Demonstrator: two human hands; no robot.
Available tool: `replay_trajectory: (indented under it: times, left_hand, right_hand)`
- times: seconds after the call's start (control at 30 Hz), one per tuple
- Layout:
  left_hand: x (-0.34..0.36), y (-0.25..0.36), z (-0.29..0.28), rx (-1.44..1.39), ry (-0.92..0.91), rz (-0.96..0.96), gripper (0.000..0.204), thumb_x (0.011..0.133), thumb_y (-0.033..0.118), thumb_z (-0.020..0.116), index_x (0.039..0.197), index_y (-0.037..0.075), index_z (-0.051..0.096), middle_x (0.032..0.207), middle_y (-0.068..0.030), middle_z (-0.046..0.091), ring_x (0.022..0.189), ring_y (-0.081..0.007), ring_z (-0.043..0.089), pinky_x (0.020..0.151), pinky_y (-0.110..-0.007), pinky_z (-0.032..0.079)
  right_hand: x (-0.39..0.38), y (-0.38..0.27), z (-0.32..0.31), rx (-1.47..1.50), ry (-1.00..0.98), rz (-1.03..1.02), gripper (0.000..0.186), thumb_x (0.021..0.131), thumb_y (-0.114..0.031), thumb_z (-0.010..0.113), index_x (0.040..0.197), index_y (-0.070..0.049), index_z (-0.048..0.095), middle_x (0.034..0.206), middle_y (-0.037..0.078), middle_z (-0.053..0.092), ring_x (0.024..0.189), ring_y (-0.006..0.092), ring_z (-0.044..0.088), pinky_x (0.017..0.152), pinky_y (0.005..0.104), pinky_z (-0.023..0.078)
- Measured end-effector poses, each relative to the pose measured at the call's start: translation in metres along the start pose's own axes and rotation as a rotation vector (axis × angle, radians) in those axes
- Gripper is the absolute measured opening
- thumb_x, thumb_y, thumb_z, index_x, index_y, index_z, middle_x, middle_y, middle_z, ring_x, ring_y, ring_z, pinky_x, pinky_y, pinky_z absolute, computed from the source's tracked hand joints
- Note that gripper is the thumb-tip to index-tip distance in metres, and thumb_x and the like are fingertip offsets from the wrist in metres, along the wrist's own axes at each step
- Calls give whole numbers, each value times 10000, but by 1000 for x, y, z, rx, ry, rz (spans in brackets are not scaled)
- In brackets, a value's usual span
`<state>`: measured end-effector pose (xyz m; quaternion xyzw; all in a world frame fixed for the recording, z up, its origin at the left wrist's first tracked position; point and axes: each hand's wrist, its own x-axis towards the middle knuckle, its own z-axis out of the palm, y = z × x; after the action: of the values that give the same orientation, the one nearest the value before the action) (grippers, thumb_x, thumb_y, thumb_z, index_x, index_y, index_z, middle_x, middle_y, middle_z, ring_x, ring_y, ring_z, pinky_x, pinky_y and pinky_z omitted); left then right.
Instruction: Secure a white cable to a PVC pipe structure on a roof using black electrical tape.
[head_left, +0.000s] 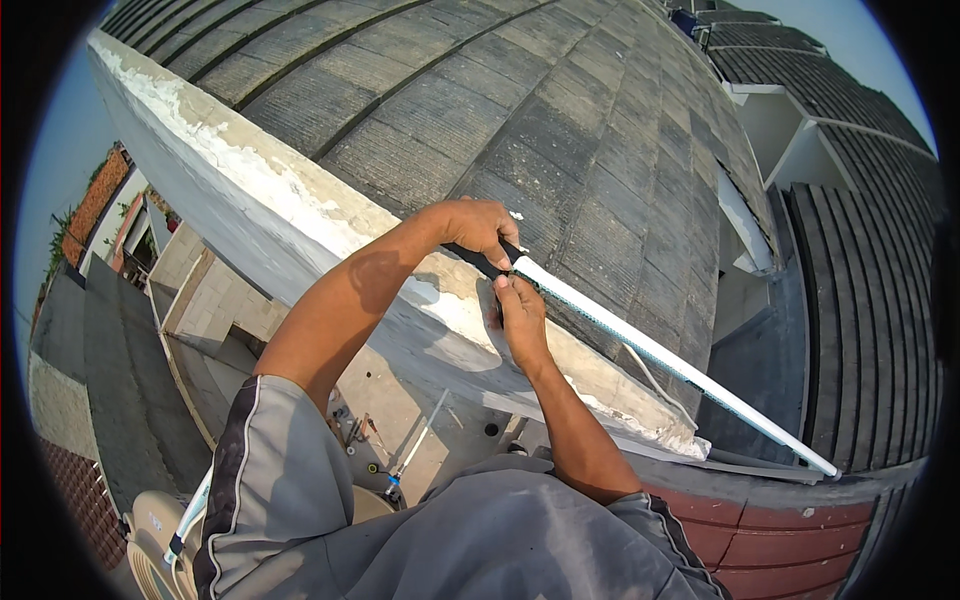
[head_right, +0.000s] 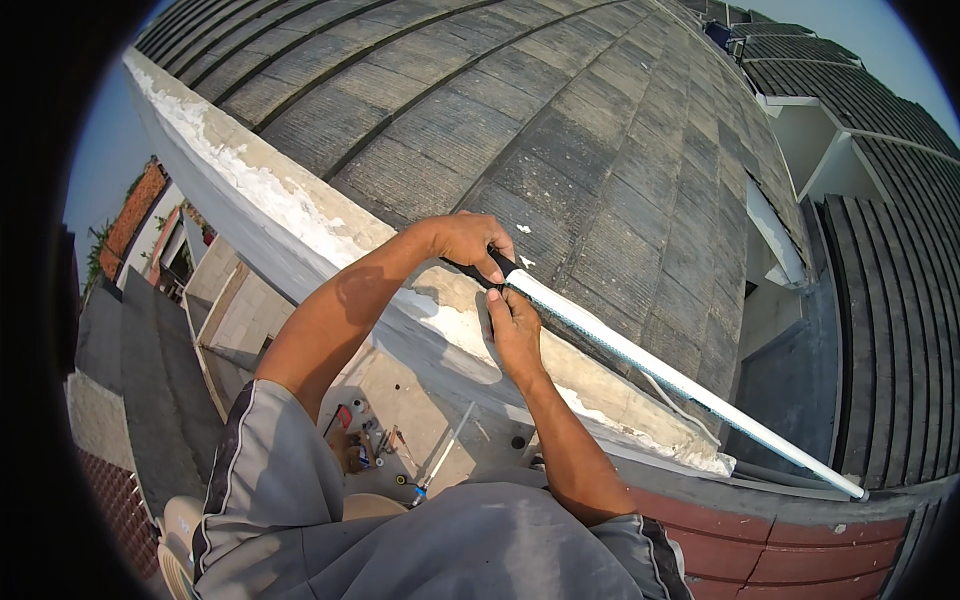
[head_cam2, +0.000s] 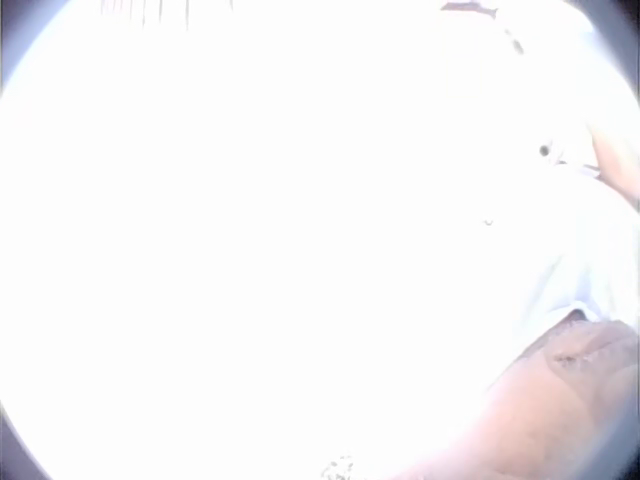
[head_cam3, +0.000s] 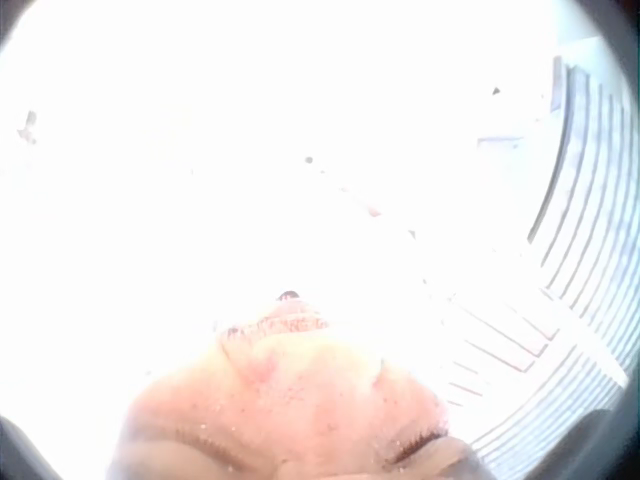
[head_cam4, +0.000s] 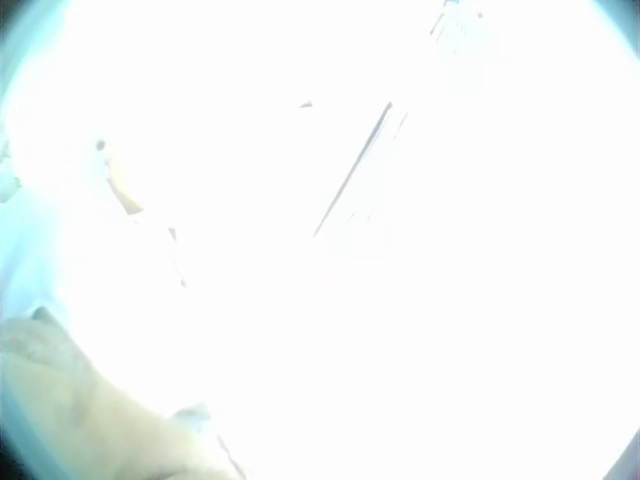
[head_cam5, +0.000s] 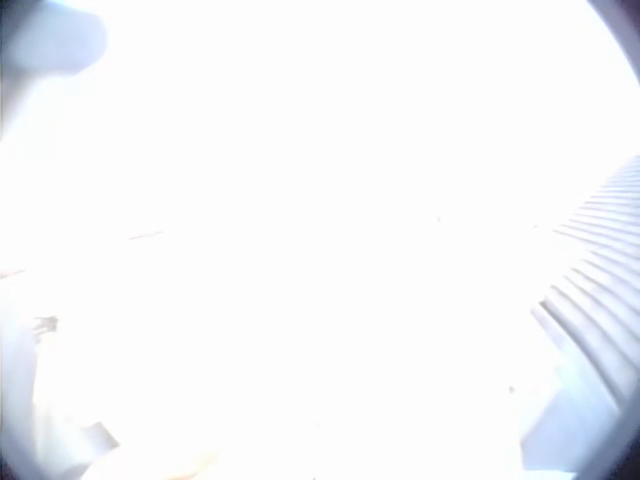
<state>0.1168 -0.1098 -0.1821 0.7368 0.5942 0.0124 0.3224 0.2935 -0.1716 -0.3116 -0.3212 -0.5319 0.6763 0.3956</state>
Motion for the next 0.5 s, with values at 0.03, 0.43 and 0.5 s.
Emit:
replay_trajectory:
  times: [0.03,0.43,0.5]
  left_hand:
    - [1,1,0,-61,-32,-26,352,754,180,880,1087,92,808,977,-57,787,889,-185,704,808,-341,531]
    - [-2,-3,12,-100,63,156,441,755,76,847,1184,21,762,1015,-118,772,907,-223,704,812,-375,552]
    - [-3,2,19,17,119,182,534,689,152,898,1192,38,760,1032,-129,772,932,-269,712,850,-398,546]
  right_hand:
    - [0,0,3,48,-9,17,177,999,-194,552,964,-45,641,768,21,599,649,100,521,561,298,419]
    - [-93,-69,30,-313,-357,-589,177,911,-54,642,1075,5,615,1001,133,592,906,256,577,834,352,474]
    - [-103,-69,-4,-379,-264,-503,226,912,-91,697,1099,-3,605,1008,142,587,918,273,596,817,360,488]
